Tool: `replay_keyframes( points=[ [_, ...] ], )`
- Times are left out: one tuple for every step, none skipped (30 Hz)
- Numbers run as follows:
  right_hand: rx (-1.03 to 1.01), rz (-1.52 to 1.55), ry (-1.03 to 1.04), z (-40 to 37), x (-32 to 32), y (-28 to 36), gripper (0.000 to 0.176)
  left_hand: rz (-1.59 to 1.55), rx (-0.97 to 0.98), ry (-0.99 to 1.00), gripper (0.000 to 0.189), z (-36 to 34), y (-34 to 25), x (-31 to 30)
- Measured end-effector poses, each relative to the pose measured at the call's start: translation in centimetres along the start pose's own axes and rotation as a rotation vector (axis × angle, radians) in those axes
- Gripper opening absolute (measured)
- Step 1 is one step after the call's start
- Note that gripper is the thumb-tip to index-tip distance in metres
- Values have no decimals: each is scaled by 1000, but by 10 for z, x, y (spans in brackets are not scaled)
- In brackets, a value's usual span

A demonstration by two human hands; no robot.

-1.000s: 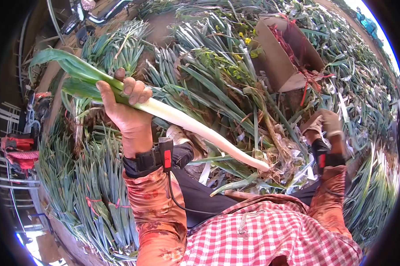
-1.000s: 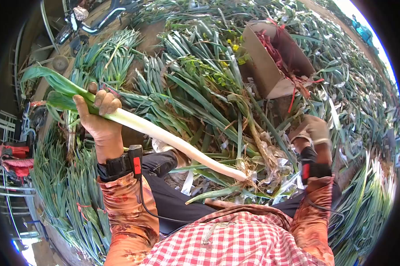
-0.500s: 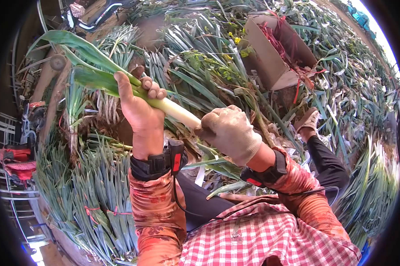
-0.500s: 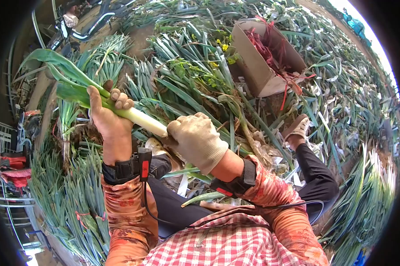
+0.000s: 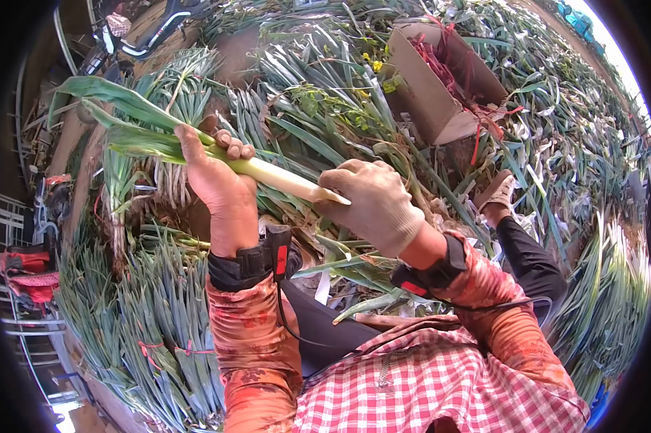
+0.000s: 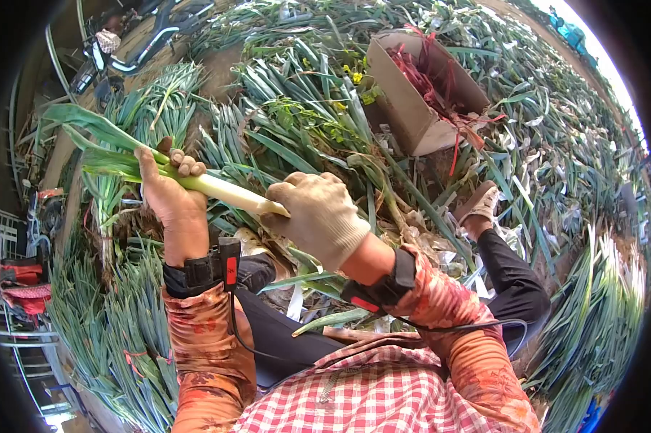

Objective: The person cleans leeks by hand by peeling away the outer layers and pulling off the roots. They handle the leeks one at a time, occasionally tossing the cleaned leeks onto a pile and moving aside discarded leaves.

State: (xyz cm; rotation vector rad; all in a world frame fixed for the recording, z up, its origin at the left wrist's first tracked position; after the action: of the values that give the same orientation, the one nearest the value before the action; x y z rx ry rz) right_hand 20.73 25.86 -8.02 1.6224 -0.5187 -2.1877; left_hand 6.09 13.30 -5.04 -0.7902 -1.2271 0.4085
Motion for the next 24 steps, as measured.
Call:
replay_keyframes(
  points=[
    [-10, 16, 76, 5, 2, -3, 21, 1, 1, 1, 42, 0, 1, 2],
    [-23, 32, 156, 9, 5, -5, 20, -10, -13, 12, 42, 0, 2, 2],
    [-26, 35, 161, 11, 7, -6, 20, -21, -28, 21, 42, 1, 2, 1],
    [-91, 11, 173, 12, 9, -7, 19, -27, -36, 23, 41, 3, 3, -1],
    [-153, -13, 182, 12, 10, -7, 18, -27, -36, 20, 41, 4, 5, -2],
    [-160, -56, 192, 13, 10, -7, 16, -24, -42, 11, 40, 4, 6, -2],
    [-158, -56, 193, 12, 10, -6, 16, -20, -49, 3, 39, 4, 7, 0],
    [-169, -103, 174, 10, 8, -4, 15, -10, -41, 9, 38, 4, 5, 2],
    [-179, -150, 155, 7, 6, -1, 14, -10, -43, 12, 38, 5, 6, 1],
    [-177, -150, 156, 1, 4, 1, 14, -18, -41, -10, 38, 8, 5, -1],
    [-223, -116, 98, -9, -2, 5, 14, -25, -38, -33, 38, 10, 3, -4],
    [-270, -81, 41, -20, -7, 7, 15, -27, -26, -90, 39, 13, 0, -5],
    [-229, 27, 56, -34, -12, 9, 15, -28, -25, -91, 39, 15, -3, -9],
    [-188, 133, 71, -48, -18, 8, 16, -31, 8, -96, 40, 18, -8, -13],
    [-149, 208, 136, -62, -24, -2, 16, -35, 42, -100, 41, 20, -11, -15],
    [-58, 305, 164, -73, -38, -1, 14, -56, 66, -102, 42, 19, -15, -15],
    [104, 429, 238, -87, -47, -1, 15, -83, 63, -82, 41, 20, -17, -19],
    [232, 569, 348, -105, -46, -5, 16, -83, 69, -90, 40, 19, -19, -21],
    [363, 709, 457, -123, -43, -10, 17, -84, 75, -98, 40, 18, -20, -21],
    [393, 621, 610, -136, -41, -14, 17, -54, 97, -88, 40, 18, -22, -23],
    [424, 531, 758, -147, -37, -16, 17, -24, 117, -75, 41, 19, -23, -26],
    [503, 527, 862, -156, -36, -16, 20, -8, 126, -114, 41, 21, -26, -28],
    [506, 445, 1049, -160, -36, -20, 22, -28, 133, -95, 41, 22, -28, -31],
    [410, 283, 1165, -162, -31, -22, 25, -28, 143, -87, 41, 22, -30, -33]
  ],
)
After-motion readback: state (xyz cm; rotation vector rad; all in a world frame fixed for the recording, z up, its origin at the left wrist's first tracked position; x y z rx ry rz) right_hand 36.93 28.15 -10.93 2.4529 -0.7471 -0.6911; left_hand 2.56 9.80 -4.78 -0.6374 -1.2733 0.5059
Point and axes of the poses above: each hand's wrist, its own z-axis towards the middle knuckle, its own x-axis out of the palm, y = z × x, the point moved 1 cm from there along z, towards the middle knuckle, and after that the axes turned 15 degrees about y, right-handed, at the moved point
